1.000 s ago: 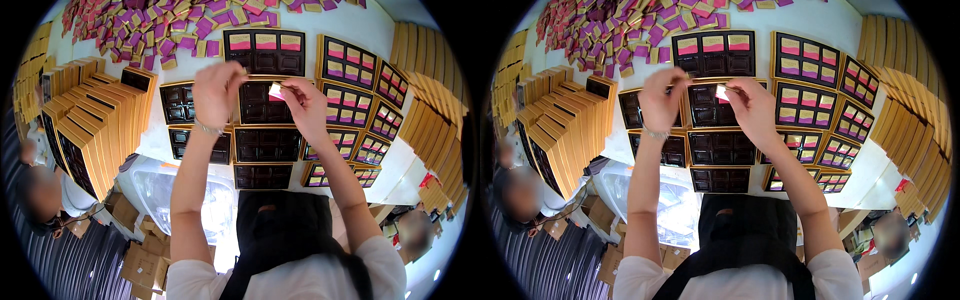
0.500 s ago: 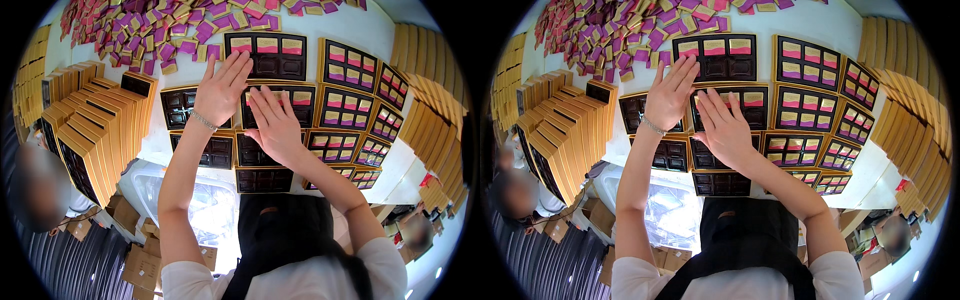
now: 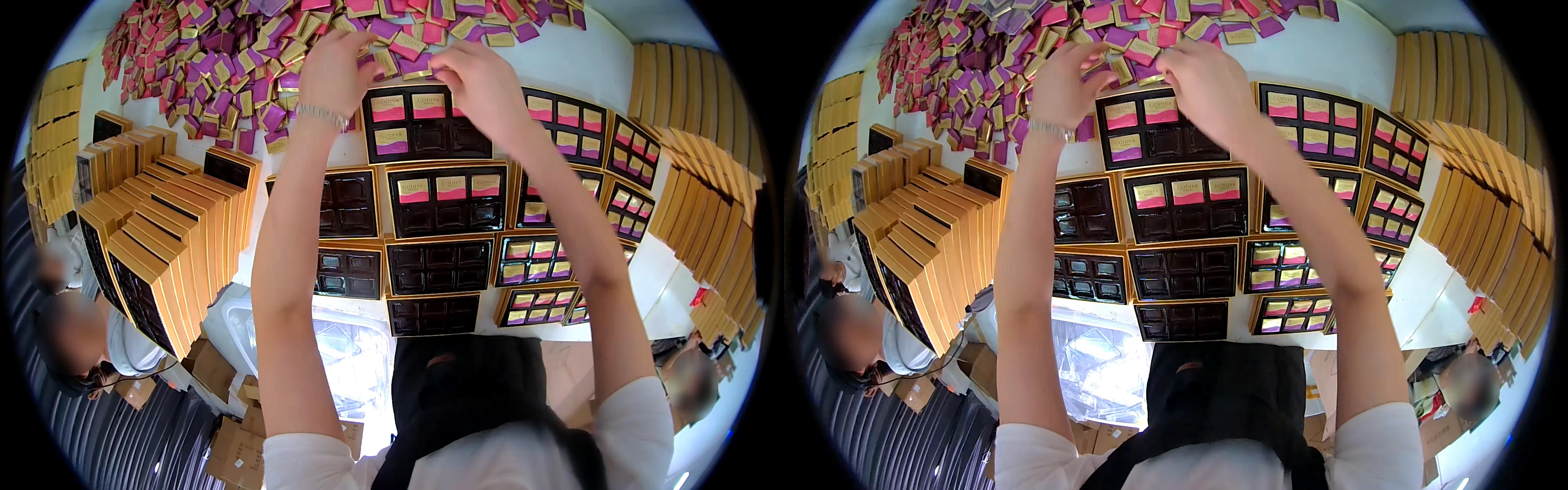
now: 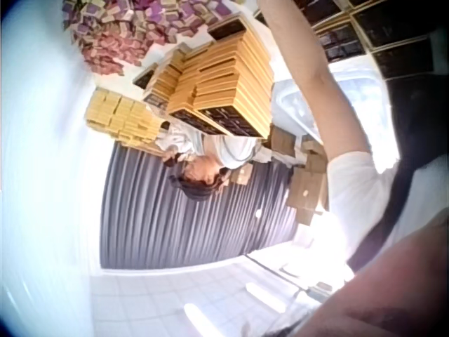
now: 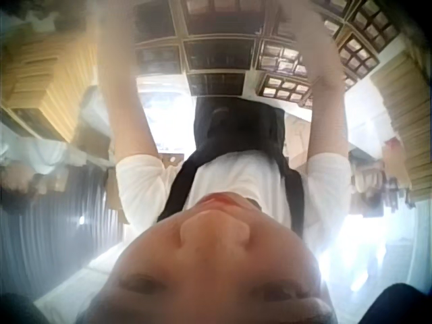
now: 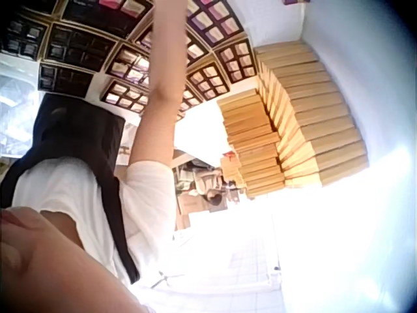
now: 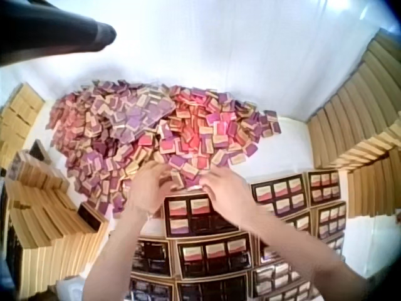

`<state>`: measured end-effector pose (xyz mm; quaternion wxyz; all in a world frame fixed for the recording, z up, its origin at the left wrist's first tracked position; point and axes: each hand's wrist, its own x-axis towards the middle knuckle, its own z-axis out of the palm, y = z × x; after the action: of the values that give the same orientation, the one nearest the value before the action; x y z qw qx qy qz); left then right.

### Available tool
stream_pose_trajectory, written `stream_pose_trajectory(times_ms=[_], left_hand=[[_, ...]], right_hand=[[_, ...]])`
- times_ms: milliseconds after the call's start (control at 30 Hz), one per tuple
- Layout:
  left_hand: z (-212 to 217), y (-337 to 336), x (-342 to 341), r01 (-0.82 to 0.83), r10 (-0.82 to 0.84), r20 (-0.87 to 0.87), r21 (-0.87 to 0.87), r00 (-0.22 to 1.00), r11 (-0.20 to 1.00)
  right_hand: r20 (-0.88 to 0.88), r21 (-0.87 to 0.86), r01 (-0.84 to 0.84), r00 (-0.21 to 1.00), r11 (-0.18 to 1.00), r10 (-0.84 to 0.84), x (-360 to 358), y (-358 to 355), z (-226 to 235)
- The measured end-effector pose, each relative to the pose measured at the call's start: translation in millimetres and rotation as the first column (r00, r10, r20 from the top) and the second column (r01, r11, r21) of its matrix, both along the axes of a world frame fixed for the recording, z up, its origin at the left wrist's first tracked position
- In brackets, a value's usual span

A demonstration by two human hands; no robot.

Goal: The person places small, colorful rectangular inserts into the compartments of black plastic trays. They pick up the inserts from a large pile on the table and arrange them into the trays, which are laid out in rows. The person continues this repetitive assembly process, filling multiple trays with the inserts.

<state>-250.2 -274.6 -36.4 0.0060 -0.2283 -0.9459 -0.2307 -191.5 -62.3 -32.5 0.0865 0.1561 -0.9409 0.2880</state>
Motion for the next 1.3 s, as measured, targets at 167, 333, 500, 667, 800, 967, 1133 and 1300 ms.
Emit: stream_pose_trajectory(times_ms=[167, 333, 500, 667, 800, 967, 1133, 1300], left_hand=[[-17.6, 12.0, -23.5, 0.009, 0.001, 0.062, -0.156, 0.998, 0.988], [-24.3, 14.9, -19.3, -0.085, 0.086, 0.011, -0.069, 0.996, 0.994], [-10.5, 23.9, -11.6, -0.157, 0.178, 0.145, -0.142, 0.973, 0.977], [-10.9, 17.8, 1.0, -0.293, 0.279, 0.097, 0.19, 0.955, 0.937], [9.2, 12.1, 43.6, -0.489, 0.124, 0.531, 0.631, 0.838, 0.602], [11.4, 13.7, 91.1, -0.558, 0.052, 0.633, 0.638, 0.773, 0.532], [0.8, 15.3, 112.7, -0.405, 0.166, 0.459, 0.493, 0.873, 0.77], [6.1, 25.7, 125.8, -0.181, 0.199, -0.113, 0.153, 0.974, 0.972]], right_hand=[[0.116, 0.15, -0.02, 0.993, 0.989, 0.003, -39.1, -8.0, -22.2], [0.171, 0.171, 0.016, 0.984, 0.985, -0.046, -47.6, -3.6, -30.1], [0.001, 0.235, 0.08, 0.997, 0.969, -0.082, -37.2, -6.7, -37.1], [0.051, -0.188, 0.059, 0.997, 0.98, -0.05, -24.5, 0.3, -19.7], [-0.175, -0.393, -0.022, 0.983, 0.919, -0.051, 15.8, 2.3, -4.8], [-0.274, -0.348, -0.043, 0.96, 0.937, -0.057, 53.1, 3.0, 2.3], [-0.21, -0.208, 0.017, 0.976, 0.978, -0.061, 82.7, 11.3, 4.0], [-0.192, 0.022, -0.071, 0.979, 0.997, 0.074, 102.9, 18.2, -16.1]])
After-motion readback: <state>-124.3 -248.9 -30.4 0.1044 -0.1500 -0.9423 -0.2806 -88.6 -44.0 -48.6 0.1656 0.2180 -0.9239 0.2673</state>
